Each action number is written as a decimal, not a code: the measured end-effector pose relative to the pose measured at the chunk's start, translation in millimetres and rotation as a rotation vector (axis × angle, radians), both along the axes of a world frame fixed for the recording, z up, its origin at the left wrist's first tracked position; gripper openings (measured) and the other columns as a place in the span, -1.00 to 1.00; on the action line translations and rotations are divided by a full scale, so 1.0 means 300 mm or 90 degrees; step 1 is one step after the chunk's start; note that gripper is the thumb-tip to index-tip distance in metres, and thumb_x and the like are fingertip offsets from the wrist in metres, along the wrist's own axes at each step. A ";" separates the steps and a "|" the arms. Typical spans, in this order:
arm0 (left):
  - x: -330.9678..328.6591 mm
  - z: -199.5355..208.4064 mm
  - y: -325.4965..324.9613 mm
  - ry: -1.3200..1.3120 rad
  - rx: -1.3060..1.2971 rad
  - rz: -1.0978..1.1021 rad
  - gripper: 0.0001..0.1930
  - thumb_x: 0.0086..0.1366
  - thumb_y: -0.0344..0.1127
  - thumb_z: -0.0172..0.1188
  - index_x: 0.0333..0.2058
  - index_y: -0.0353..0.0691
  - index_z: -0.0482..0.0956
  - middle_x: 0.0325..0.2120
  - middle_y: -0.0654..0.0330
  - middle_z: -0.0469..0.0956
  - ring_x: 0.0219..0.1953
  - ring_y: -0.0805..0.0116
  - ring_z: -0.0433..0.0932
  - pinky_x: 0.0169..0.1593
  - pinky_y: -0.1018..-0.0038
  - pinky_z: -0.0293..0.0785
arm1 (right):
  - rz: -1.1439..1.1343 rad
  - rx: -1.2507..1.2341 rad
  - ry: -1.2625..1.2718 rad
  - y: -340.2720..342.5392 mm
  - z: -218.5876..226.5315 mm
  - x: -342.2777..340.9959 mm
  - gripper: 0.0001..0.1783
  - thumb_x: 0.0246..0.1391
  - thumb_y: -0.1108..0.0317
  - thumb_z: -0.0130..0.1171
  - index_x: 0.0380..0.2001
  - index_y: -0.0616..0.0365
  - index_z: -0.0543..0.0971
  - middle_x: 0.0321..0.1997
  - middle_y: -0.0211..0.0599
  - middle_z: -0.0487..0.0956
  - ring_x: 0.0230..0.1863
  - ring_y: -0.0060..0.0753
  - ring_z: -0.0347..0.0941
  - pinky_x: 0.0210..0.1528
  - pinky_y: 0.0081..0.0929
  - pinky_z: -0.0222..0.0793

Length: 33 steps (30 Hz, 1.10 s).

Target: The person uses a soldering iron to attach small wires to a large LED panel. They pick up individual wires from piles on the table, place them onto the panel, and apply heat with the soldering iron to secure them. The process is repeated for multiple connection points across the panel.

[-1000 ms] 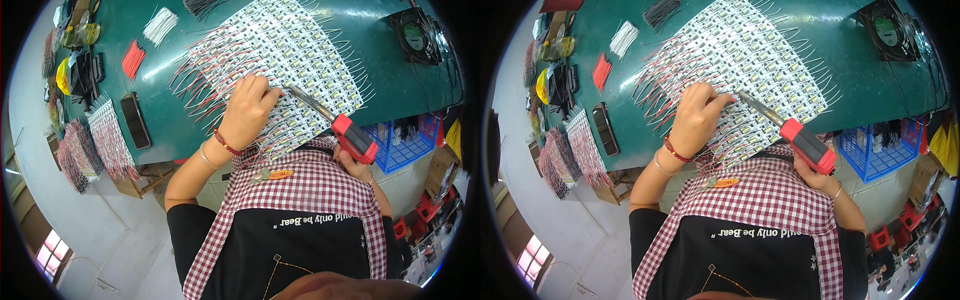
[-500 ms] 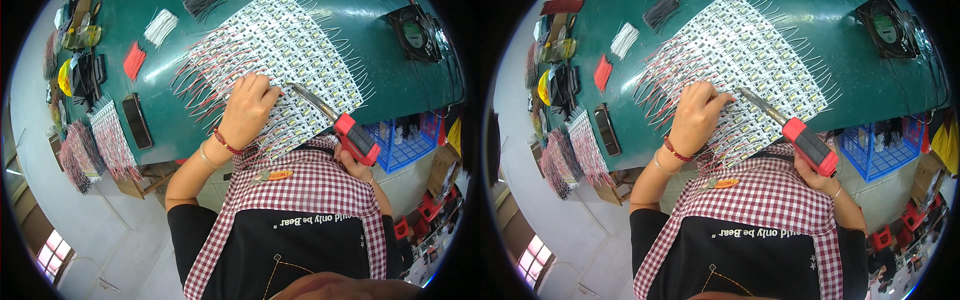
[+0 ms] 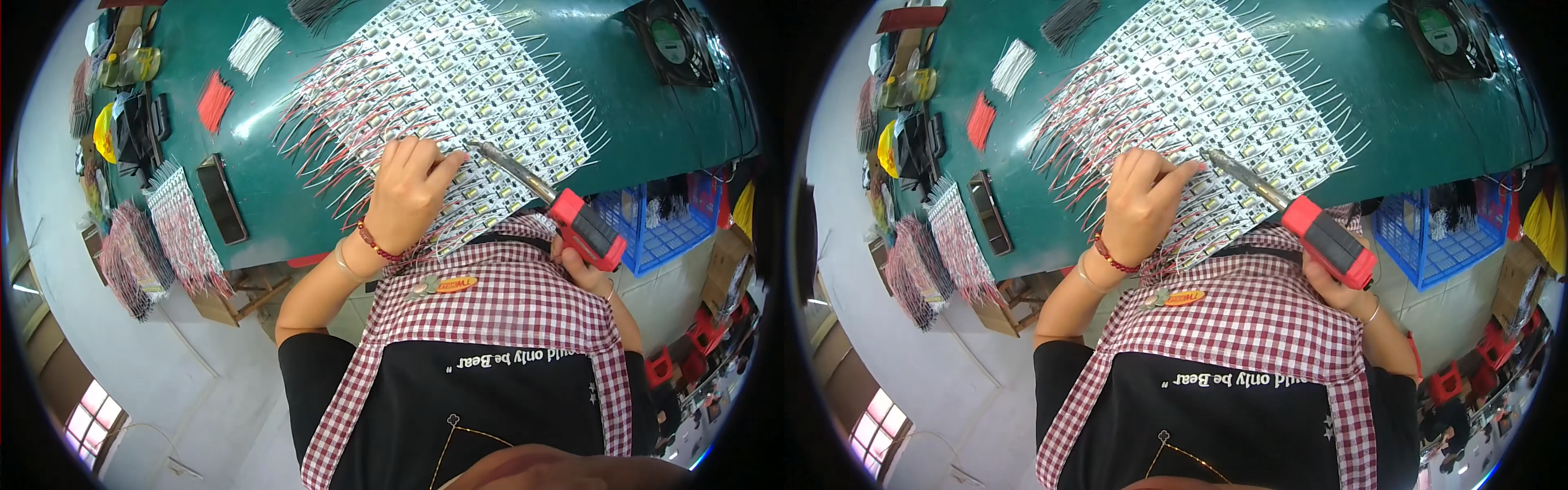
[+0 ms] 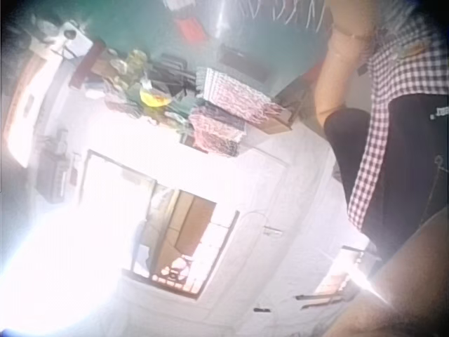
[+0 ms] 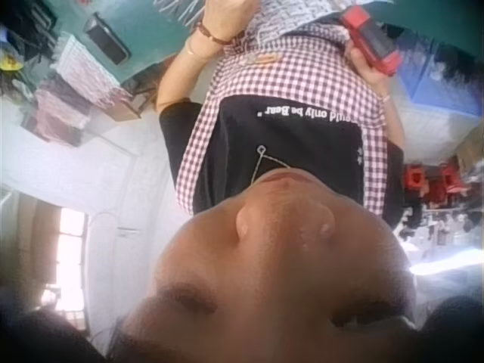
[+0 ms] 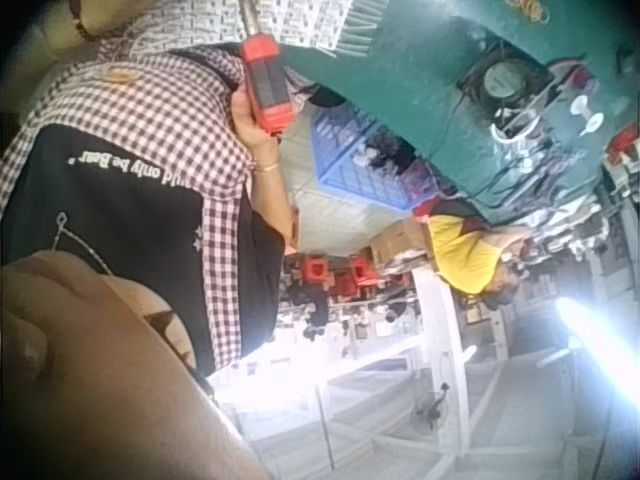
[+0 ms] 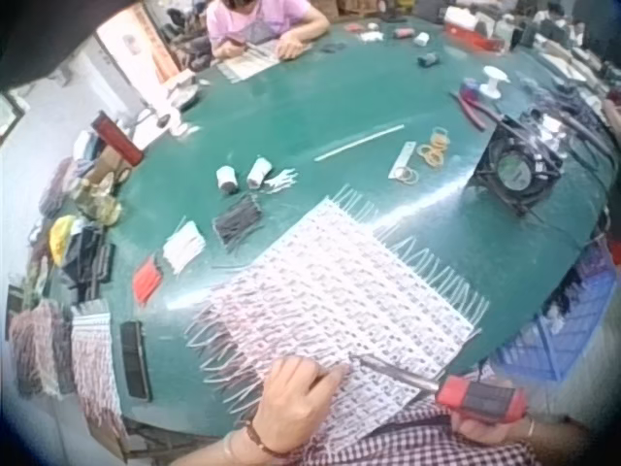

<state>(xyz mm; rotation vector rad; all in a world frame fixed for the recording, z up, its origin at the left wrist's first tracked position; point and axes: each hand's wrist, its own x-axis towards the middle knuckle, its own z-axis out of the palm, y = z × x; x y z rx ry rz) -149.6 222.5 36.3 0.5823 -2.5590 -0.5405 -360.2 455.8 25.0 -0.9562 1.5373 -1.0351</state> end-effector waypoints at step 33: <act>-0.017 0.010 0.012 -0.070 -0.049 -0.004 -0.78 -0.05 -0.52 0.13 -0.36 -0.24 0.60 -0.56 0.26 0.27 -0.44 0.34 0.32 -0.32 0.41 0.20 | 0.037 -0.111 0.155 0.014 -0.022 0.006 -0.77 -0.18 0.47 0.17 -0.35 0.28 0.56 -0.38 -0.10 0.56 -0.48 -0.14 0.52 -0.43 -0.38 0.42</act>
